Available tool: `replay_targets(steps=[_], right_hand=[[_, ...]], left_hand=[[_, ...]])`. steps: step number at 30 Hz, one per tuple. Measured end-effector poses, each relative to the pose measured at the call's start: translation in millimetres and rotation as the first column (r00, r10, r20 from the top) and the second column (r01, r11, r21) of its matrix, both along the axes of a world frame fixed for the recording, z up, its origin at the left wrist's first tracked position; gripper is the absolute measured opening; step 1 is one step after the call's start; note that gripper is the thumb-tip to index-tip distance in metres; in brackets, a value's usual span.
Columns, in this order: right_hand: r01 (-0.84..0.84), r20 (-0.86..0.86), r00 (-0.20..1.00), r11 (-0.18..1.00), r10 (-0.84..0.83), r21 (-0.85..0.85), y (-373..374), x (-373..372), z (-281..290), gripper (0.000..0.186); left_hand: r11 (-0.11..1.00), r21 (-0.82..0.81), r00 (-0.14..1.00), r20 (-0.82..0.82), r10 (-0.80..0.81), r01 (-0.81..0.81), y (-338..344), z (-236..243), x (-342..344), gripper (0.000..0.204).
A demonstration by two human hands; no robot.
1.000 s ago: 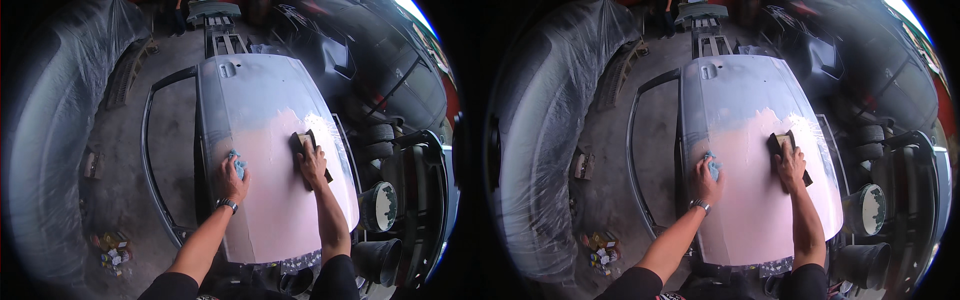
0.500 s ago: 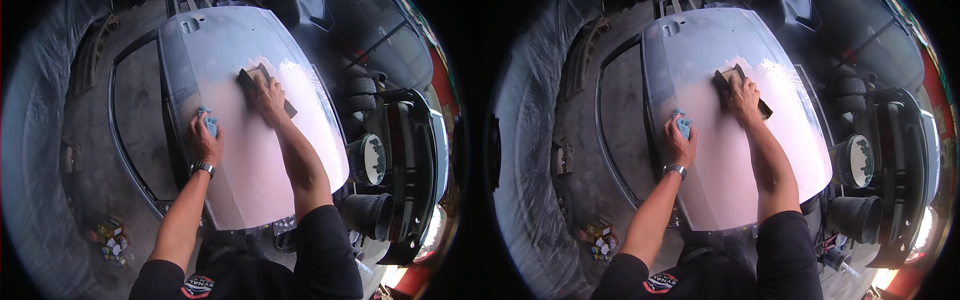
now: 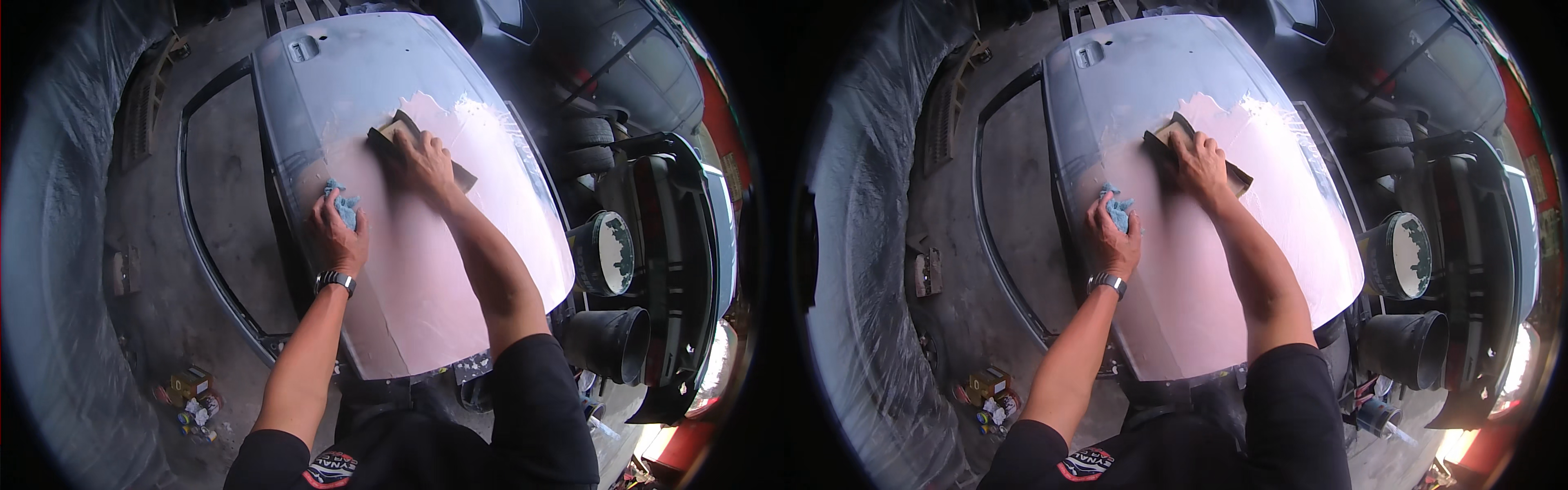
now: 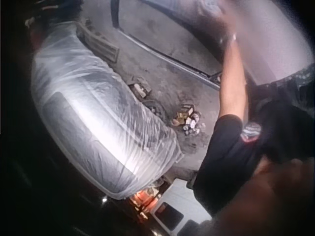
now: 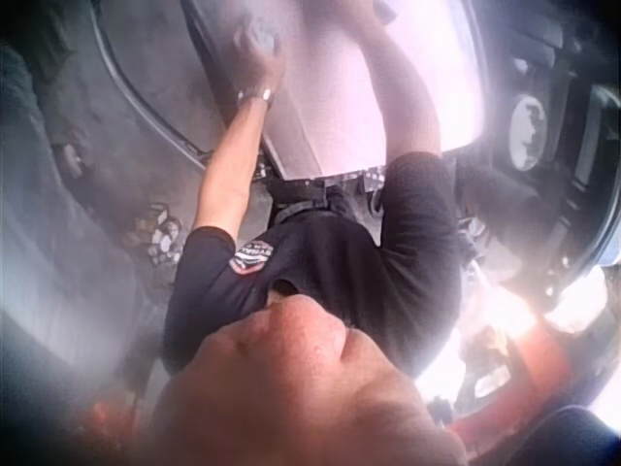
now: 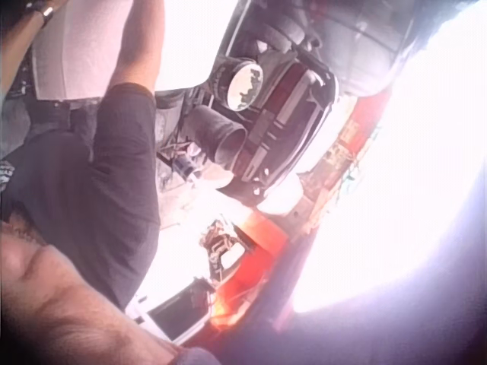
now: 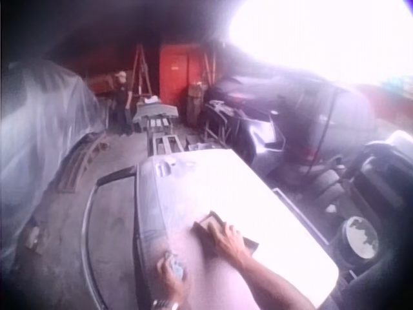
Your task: Manually sanding the body filler on a detached car door panel using a sanding block.
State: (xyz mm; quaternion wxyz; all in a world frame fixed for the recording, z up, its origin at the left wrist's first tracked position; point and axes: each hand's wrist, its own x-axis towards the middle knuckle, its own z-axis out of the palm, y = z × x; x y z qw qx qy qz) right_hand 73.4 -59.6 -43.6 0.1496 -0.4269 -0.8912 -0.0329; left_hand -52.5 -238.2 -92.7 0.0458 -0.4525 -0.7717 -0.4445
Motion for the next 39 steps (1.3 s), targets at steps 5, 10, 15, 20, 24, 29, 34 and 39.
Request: replay_targets(steps=[5,10,15,20,24,29,34,39], right_hand=[[-0.120,-0.003,0.993,0.991,0.120,-0.053,-56.1,6.3,-6.3,0.065],[-0.250,0.145,0.956,0.967,0.253,-0.044,-151.8,78.4,-9.8,0.074],[-0.179,0.010,0.984,0.984,0.179,-0.021,-23.5,21.3,7.2,0.065],[-0.109,0.011,0.994,0.994,0.110,-0.028,-9.0,4.6,-1.2,0.061],[-0.212,0.012,0.977,0.976,0.213,-0.053,-127.1,64.5,-11.0,0.071],[-0.251,-0.030,0.968,0.967,0.250,-0.052,-105.8,72.2,6.9,0.073],[0.097,-0.066,0.992,0.991,-0.103,-0.093,45.6,27.1,10.4,0.058],[-0.064,-0.055,0.997,0.996,0.060,-0.059,-44.8,44.3,-11.3,0.065]], left_hand=[[0.999,0.026,0.999,0.030,0.045,-0.046,-6.5,-11.5,-19.8,0.058],[0.995,-0.036,0.996,-0.010,0.091,-0.091,-7.4,-4.3,-16.8,0.058],[1.000,0.001,1.000,-0.012,0.018,-0.018,-3.6,1.9,-7.7,0.056],[1.000,0.006,0.999,0.032,0.011,-0.011,-0.2,-3.9,-4.5,0.056],[0.998,-0.043,0.998,-0.028,0.050,-0.052,-12.3,-3.5,-21.5,0.056],[0.997,-0.053,0.998,-0.016,0.061,-0.061,-16.7,5.4,-15.0,0.055],[0.998,-0.047,0.999,-0.019,-0.029,0.028,-1.6,10.0,2.8,0.055],[1.000,0.007,0.998,0.067,0.002,-0.003,-6.9,-9.7,-17.7,0.057]])
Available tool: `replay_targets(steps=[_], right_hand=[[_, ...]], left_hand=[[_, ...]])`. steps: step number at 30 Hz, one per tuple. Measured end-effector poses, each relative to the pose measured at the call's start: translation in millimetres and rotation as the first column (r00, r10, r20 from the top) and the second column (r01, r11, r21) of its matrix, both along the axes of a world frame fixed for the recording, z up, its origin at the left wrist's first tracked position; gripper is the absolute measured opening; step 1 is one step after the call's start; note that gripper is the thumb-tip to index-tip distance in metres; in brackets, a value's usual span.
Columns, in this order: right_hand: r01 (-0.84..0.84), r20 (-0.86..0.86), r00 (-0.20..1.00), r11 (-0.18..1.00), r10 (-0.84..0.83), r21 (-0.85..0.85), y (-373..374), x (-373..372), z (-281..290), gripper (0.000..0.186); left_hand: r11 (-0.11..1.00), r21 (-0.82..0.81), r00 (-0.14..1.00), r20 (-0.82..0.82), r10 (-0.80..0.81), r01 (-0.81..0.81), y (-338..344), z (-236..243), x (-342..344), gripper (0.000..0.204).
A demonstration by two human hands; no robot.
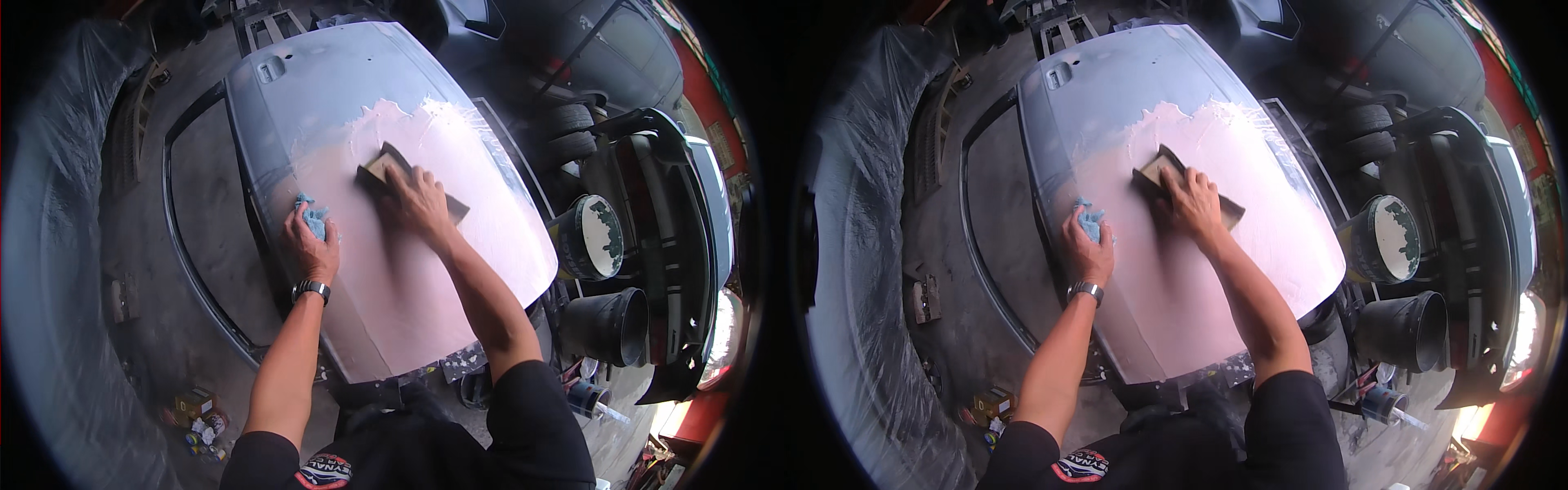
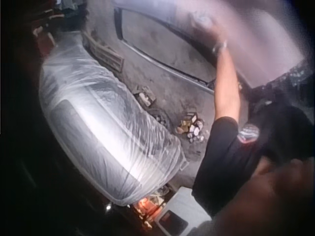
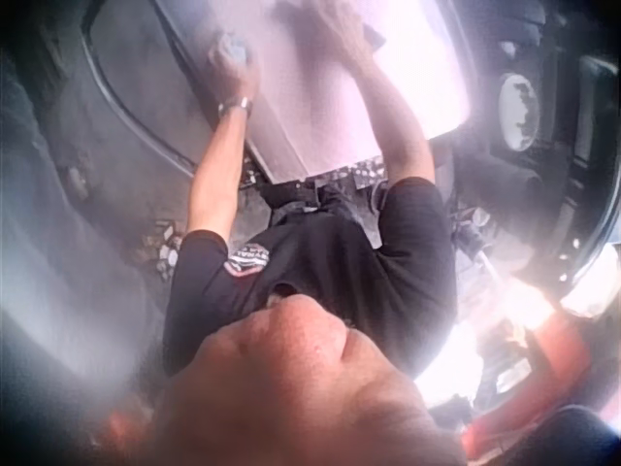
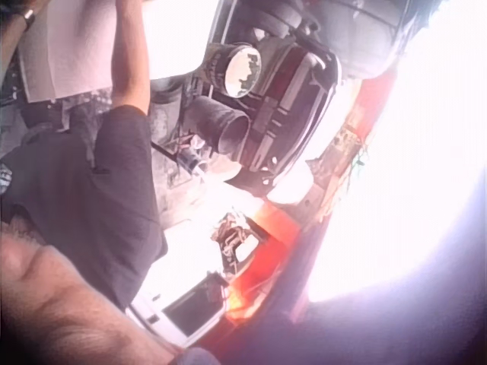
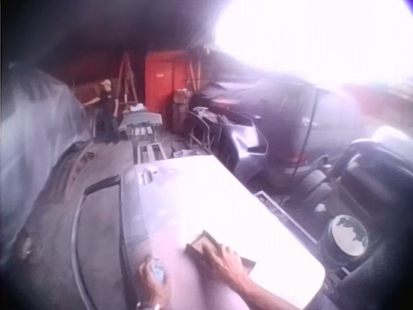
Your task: Manually sanding the body filler on a detached car door panel using a sanding block.
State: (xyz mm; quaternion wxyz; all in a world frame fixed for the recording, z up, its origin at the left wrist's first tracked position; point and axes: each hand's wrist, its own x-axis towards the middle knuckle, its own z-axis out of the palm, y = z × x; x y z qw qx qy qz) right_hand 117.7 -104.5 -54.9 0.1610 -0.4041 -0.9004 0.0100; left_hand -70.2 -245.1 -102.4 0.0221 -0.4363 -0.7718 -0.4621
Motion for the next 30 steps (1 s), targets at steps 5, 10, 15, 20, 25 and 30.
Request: replay_targets(steps=[5,10,15,20,25,30], right_hand=[[-0.096,0.097,0.990,0.995,0.100,-0.037,-55.3,75.3,6.8,0.071],[0.270,0.099,0.961,0.954,-0.258,-0.129,101.9,69.7,29.8,0.058],[0.233,0.059,0.972,0.969,-0.228,-0.083,72.3,53.0,21.3,0.060],[0.046,0.003,0.999,0.998,-0.046,-0.049,-81.9,89.0,-1.0,0.081],[-0.006,0.016,1.000,1.000,0.006,0.026,-3.2,89.2,22.7,0.071],[0.314,0.028,0.949,0.949,-0.313,-0.036,110.8,67.7,14.1,0.064]], left_hand=[[1.000,-0.012,1.000,-0.003,-0.007,0.007,-6.9,9.9,3.9,0.057],[0.997,0.022,0.997,0.016,-0.073,0.073,4.0,14.7,17.8,0.057],[1.000,0.008,0.999,-0.046,-0.009,0.009,0.9,6.6,2.8,0.056],[0.999,-0.017,0.998,-0.058,0.030,-0.031,-1.3,0.6,-5.6,0.055],[0.998,-0.058,0.999,-0.051,0.011,-0.014,-4.4,25.4,2.4,0.055],[0.996,-0.084,0.998,-0.060,-0.011,0.006,3.5,17.7,16.1,0.054]])
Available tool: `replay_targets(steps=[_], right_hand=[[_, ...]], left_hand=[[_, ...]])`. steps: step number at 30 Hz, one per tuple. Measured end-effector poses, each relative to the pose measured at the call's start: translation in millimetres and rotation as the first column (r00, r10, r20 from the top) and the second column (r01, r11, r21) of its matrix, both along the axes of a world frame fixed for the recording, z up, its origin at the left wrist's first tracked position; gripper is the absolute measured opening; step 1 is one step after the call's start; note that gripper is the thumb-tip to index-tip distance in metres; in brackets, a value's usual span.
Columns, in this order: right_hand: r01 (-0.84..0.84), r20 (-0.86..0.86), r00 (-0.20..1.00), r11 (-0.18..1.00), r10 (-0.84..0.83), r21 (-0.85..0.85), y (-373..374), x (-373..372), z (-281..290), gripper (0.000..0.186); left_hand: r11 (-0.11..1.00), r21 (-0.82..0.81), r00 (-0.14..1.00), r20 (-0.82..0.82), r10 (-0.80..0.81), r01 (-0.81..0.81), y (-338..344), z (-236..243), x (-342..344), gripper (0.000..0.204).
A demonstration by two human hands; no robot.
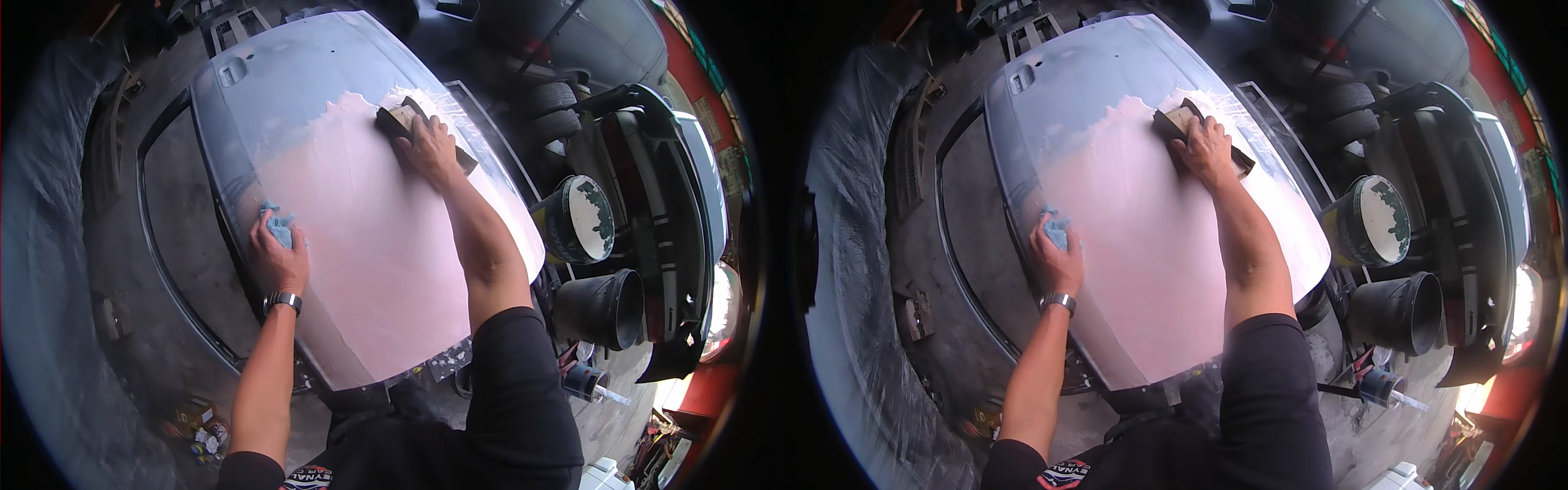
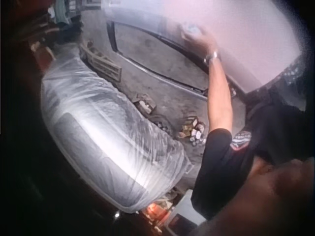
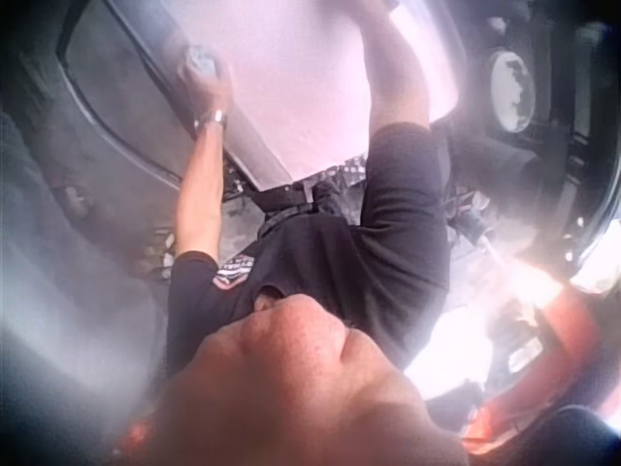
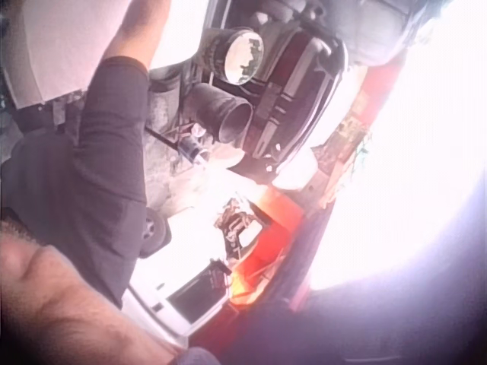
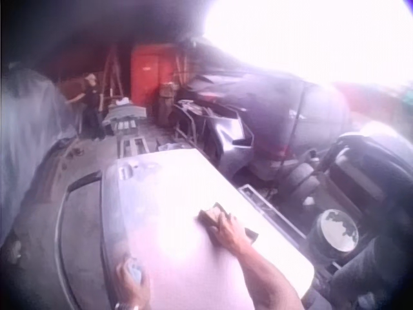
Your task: Manually sanding the body filler on a detached car door panel using a sanding block.
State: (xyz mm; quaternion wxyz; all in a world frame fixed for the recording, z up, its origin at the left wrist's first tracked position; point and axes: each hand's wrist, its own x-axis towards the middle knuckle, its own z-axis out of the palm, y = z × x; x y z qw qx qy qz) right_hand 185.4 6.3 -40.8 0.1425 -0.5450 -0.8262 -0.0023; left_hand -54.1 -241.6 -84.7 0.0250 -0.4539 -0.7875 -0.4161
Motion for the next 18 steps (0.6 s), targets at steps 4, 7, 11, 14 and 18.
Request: replay_targets(steps=[4,7,11,14,18], right_hand=[[-0.155,-0.012,0.988,0.988,0.155,0.002,-80.6,15.3,-5.4,0.067],[-0.345,0.061,0.935,0.936,0.349,-0.069,-179.3,57.0,0.4,0.078],[-0.425,0.053,0.900,0.897,0.434,-0.120,-152.0,79.8,12.0,0.078],[-0.237,0.017,0.971,0.971,0.238,-0.015,-53.4,53.7,10.2,0.071],[-0.031,0.006,0.999,0.996,0.032,-0.087,3.9,25.7,7.3,0.059]], left_hand=[[0.999,0.025,0.998,-0.048,0.031,-0.030,-5.0,-5.4,-13.0,0.054],[0.997,-0.032,0.994,-0.080,0.073,-0.076,-8.3,-4.1,-20.2,0.055],[0.999,-0.004,0.997,-0.068,0.044,-0.045,-11.8,-1.1,-14.8,0.056],[1.000,0.029,1.000,-0.017,-0.003,0.003,-4.1,1.9,-9.8,0.056],[1.000,-0.025,1.000,-0.014,-0.002,0.002,-5.4,5.1,-2.7,0.056]])
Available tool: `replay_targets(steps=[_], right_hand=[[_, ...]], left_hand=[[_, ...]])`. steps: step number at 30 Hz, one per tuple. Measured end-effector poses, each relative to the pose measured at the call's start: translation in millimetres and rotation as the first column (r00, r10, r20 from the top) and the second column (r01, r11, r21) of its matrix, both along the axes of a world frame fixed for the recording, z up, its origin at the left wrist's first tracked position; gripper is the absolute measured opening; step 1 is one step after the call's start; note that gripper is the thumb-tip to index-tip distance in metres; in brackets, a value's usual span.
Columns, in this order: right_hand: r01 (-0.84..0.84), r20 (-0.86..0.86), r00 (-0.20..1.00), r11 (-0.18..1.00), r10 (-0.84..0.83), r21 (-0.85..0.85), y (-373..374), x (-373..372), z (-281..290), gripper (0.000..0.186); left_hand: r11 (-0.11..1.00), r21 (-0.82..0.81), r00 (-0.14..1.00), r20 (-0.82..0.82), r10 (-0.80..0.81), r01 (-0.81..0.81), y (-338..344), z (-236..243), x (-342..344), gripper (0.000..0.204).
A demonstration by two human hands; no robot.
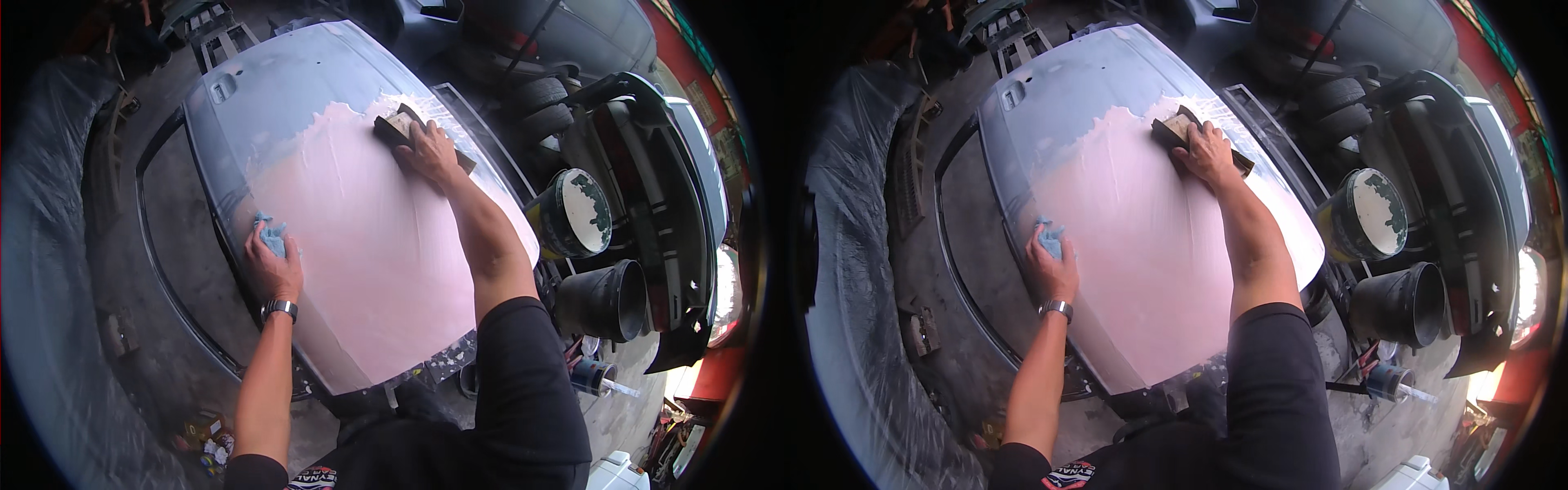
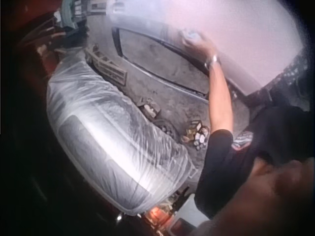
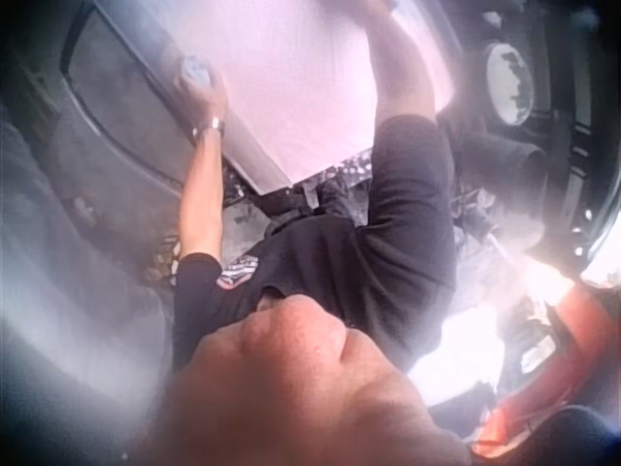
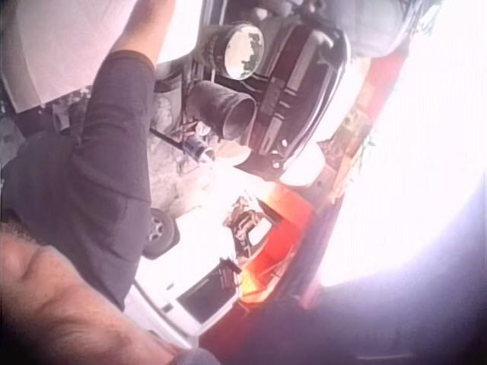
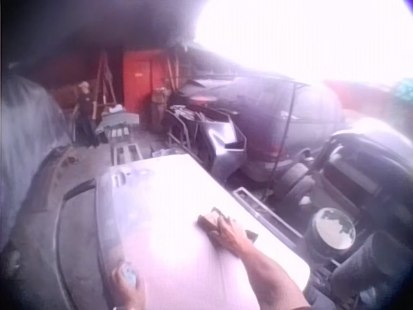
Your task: Manually sanding the body filler on a detached car door panel using a sanding block.
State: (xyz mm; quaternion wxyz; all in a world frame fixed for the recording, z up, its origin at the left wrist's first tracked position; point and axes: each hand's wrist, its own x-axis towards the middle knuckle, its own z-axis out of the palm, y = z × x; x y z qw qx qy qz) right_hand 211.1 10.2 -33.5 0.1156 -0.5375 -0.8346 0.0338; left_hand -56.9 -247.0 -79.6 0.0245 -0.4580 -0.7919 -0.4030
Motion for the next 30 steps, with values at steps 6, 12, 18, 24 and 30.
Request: replay_targets(steps=[6,12,18,24,30], right_hand=[[-0.249,0.053,0.966,0.967,0.252,-0.053,-132.1,48.5,-4.5,0.079],[-0.321,0.031,0.946,0.947,0.321,-0.015,-75.0,57.3,7.8,0.074],[-0.013,-0.012,1.000,1.000,0.013,0.023,24.6,17.0,-5.3,0.059],[-0.163,-0.035,0.986,0.986,0.165,0.044,-141.2,64.9,1.2,0.071],[-0.203,0.001,0.979,0.979,0.203,0.014,-278.9,122.8,0.2,0.077]], left_hand=[[0.999,-0.028,0.999,-0.010,0.044,-0.044,-3.9,-1.3,-11.9,0.055],[0.999,0.018,0.999,0.010,0.032,-0.033,-1.8,4.4,-9.0,0.057],[1.000,0.014,1.000,0.025,0.012,-0.012,1.1,-9.8,-7.2,0.060],[0.997,0.070,0.999,0.036,0.037,-0.039,0.5,-7.5,-18.5,0.074],[0.987,-0.028,0.964,-0.223,0.147,-0.156,-7.6,-20.9,-12.8,0.085]])
